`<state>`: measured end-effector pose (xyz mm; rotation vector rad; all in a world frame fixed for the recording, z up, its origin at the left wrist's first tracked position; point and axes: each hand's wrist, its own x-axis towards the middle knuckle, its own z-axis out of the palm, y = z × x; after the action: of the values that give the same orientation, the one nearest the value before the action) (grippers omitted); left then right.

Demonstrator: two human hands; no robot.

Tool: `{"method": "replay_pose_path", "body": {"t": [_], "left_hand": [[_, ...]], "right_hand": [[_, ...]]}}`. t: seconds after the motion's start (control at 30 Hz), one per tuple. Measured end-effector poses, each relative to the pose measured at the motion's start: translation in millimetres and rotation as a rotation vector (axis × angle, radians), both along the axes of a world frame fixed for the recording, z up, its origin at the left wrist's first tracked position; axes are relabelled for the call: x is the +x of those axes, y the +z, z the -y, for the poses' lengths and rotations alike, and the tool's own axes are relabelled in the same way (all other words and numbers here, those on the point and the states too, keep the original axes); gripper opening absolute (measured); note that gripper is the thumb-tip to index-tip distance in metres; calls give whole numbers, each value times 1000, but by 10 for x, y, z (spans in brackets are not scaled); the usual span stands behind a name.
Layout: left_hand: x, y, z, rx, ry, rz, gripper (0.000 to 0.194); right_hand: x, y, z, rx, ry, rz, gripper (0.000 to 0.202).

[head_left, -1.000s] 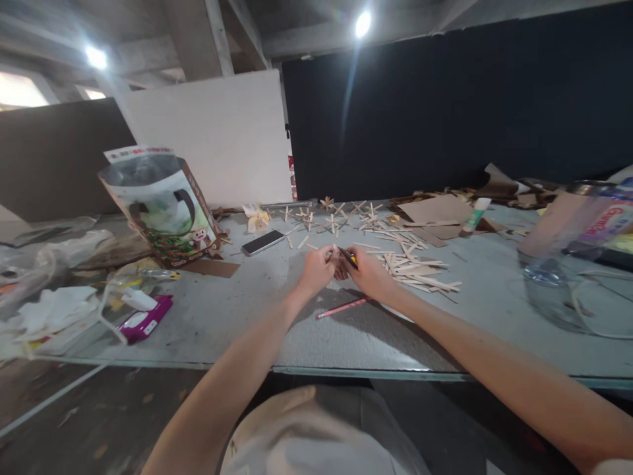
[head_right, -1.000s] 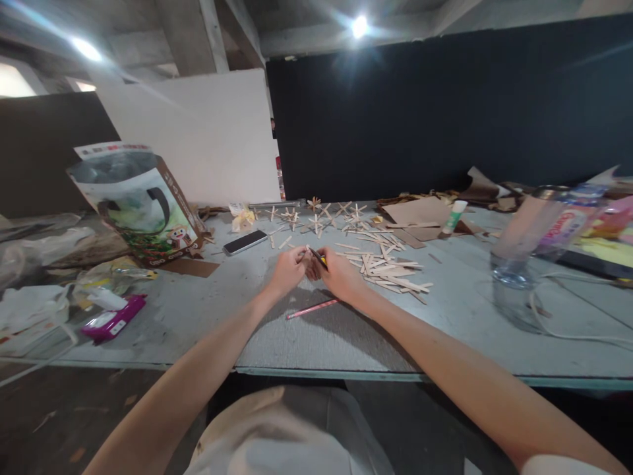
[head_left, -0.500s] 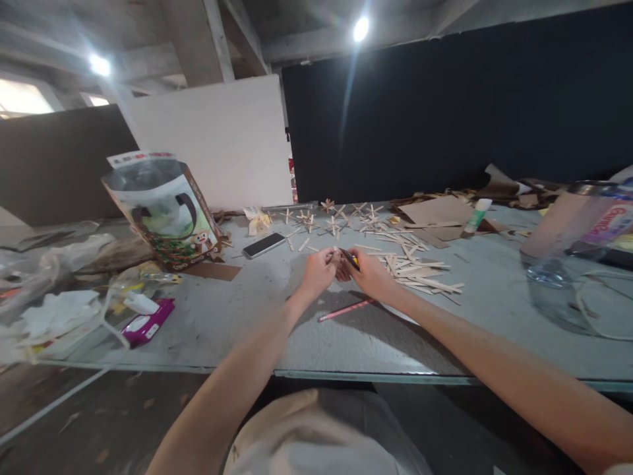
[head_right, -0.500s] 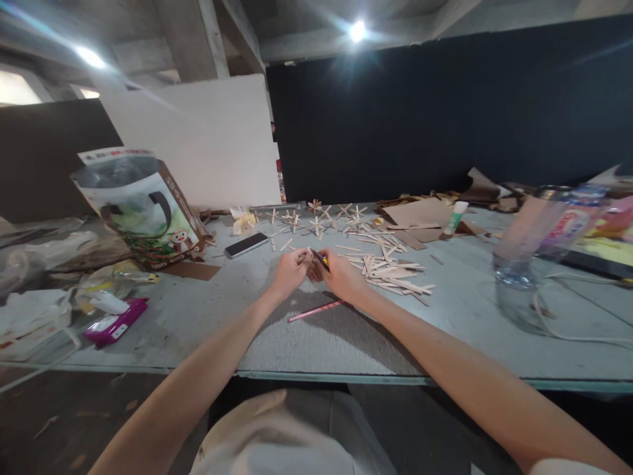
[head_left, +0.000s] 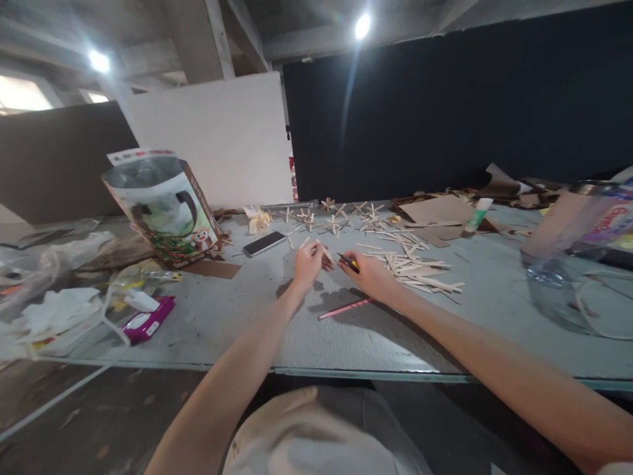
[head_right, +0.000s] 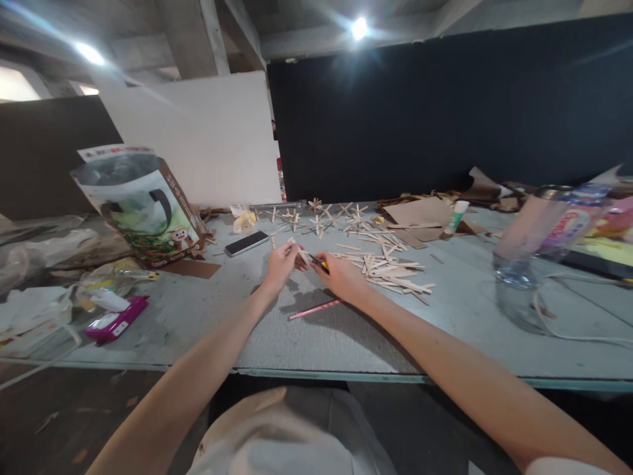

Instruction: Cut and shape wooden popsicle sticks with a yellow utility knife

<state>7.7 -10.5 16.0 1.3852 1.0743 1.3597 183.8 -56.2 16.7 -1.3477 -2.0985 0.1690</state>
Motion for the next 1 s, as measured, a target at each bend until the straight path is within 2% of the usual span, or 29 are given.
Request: {"method": "replay_pose_path", "body": {"t": [0.43,0.63,1.0], "left_hand": [[43,46,98,4,-86,-51,21],[42,45,134,59,-190,-130,28],[49,27,136,33,-235,-158,29]], "right_hand": [[20,-51,-36,34,-13,-29,23],[26,-46,-40,43,-20,-56,25],[21,-10,-5,16,-23,-20,19]]}}
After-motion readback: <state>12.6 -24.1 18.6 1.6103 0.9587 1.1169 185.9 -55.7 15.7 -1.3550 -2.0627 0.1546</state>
